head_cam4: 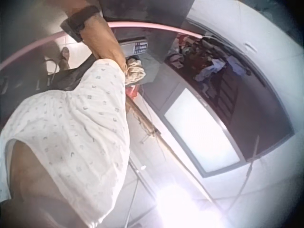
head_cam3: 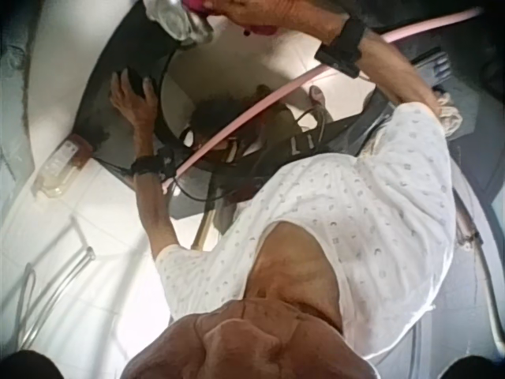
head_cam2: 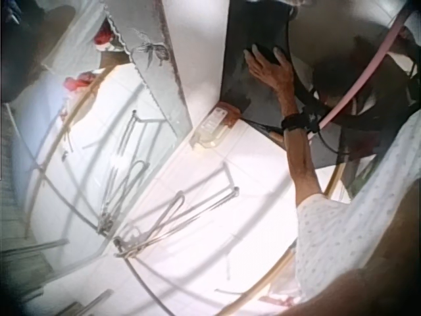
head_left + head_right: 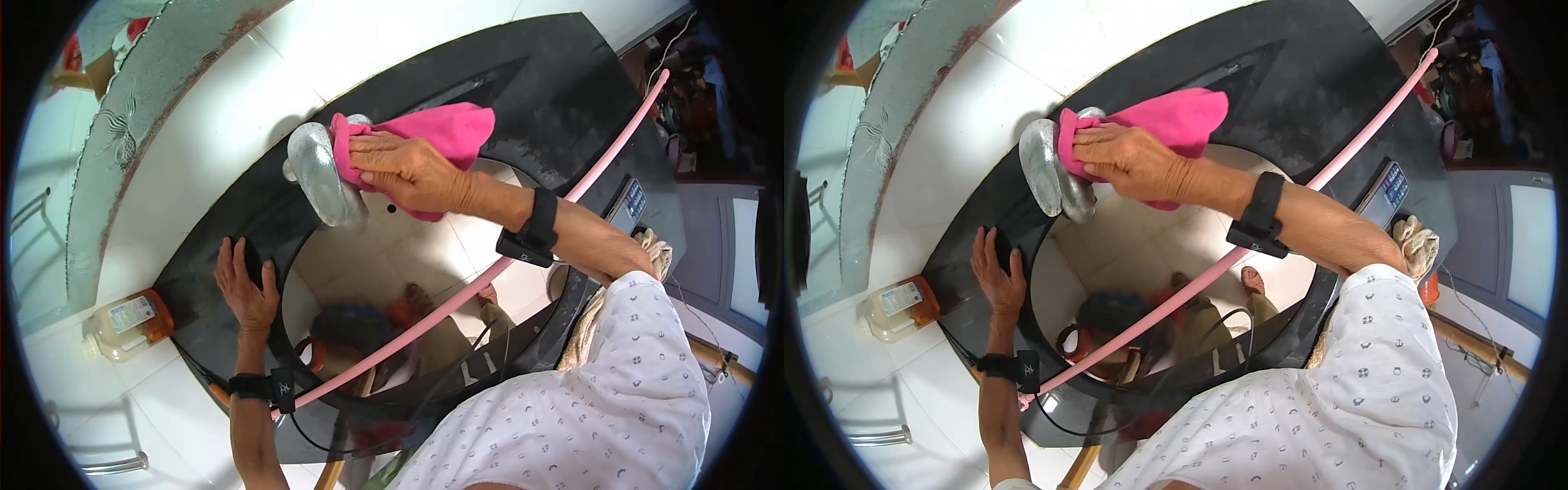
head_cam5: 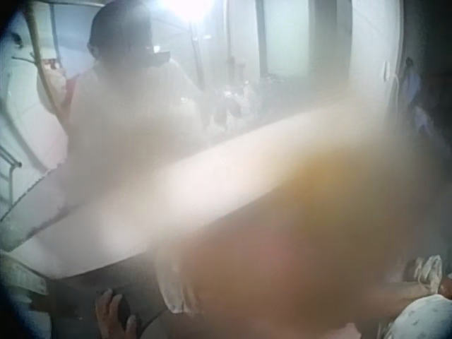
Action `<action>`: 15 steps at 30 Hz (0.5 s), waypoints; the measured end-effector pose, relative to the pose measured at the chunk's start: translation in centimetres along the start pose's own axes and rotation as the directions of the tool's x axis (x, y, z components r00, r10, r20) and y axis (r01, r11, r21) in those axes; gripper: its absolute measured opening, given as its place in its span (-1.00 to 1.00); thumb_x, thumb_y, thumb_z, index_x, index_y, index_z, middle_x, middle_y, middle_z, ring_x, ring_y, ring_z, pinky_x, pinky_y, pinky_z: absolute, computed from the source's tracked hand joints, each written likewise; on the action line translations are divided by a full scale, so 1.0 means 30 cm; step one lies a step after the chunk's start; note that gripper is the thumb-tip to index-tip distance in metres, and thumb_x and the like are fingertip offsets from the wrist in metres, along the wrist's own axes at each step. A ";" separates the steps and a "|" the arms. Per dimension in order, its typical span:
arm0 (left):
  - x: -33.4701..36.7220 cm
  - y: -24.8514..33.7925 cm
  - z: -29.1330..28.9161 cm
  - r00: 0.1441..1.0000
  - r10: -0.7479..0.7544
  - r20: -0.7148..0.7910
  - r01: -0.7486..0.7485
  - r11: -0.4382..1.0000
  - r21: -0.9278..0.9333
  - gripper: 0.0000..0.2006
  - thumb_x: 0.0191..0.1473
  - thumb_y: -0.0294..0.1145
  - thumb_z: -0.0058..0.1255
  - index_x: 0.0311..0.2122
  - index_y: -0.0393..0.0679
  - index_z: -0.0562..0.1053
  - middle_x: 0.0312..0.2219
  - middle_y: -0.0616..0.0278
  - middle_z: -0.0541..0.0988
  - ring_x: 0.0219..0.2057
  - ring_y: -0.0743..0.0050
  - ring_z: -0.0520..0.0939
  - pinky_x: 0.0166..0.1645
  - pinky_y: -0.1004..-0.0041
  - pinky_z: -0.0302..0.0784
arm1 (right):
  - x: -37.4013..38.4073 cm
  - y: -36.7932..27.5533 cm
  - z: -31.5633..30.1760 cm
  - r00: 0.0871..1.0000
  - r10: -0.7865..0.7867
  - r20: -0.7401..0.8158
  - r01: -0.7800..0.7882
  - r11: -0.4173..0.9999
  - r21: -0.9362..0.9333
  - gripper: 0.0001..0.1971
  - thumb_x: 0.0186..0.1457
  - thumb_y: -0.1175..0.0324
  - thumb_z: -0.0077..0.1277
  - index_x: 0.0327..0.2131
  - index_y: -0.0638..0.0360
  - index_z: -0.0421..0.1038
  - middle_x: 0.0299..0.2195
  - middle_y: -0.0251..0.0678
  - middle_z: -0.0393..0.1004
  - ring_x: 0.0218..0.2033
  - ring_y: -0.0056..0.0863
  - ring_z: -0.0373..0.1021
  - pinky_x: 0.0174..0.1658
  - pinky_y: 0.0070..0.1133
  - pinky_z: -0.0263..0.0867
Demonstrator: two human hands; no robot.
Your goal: The recorder wipes down a black bathroom countertop and the faucet with a pink cloth.
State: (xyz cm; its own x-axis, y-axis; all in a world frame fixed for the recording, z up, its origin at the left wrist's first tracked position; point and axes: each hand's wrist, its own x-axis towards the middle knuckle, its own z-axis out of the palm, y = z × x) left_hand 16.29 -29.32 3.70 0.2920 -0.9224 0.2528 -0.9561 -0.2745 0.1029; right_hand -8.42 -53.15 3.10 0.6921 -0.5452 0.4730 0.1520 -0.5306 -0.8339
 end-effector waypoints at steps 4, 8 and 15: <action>-0.005 0.000 -0.005 1.000 -0.016 0.007 0.016 1.000 -0.003 -0.51 0.01 -0.22 -0.06 0.05 -0.20 0.27 0.08 -0.04 0.24 0.11 -0.02 0.23 0.15 0.12 0.05 | 0.003 -0.058 -0.018 0.958 -0.243 0.155 0.280 0.912 -0.301 -0.54 -0.15 0.59 -0.03 -0.06 0.26 0.30 -0.08 -0.16 0.33 0.01 -0.15 0.22 0.05 -0.36 0.21; -0.006 0.001 -0.009 1.000 -0.010 0.002 0.010 1.000 0.005 -0.51 0.01 -0.23 -0.06 0.05 -0.20 0.26 0.08 -0.05 0.24 0.12 -0.03 0.22 0.16 0.12 0.04 | 0.005 -0.048 -0.028 0.955 -0.089 0.283 0.204 0.891 -0.407 -0.36 -0.25 0.58 0.02 0.03 0.07 0.19 -0.17 -0.21 0.26 -0.13 -0.15 0.25 -0.09 -0.37 0.30; -0.003 -0.002 -0.006 1.000 -0.001 0.011 0.001 1.000 -0.010 -0.51 -0.01 -0.27 -0.05 0.05 -0.22 0.26 0.08 -0.07 0.24 0.12 -0.04 0.21 0.17 0.10 0.03 | -0.001 -0.100 -0.021 0.943 -0.082 0.322 0.198 0.918 -0.344 -0.44 -0.19 0.48 0.03 0.01 0.01 0.23 -0.18 -0.26 0.29 -0.15 -0.23 0.31 -0.22 -0.43 0.39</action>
State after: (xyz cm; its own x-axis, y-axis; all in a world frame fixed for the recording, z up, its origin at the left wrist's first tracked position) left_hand 16.34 -29.18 3.84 0.2927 -0.9251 0.2418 -0.9555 -0.2729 0.1124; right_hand -9.35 -51.94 5.75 0.8674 -0.2617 0.4233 0.0333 -0.8182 -0.5740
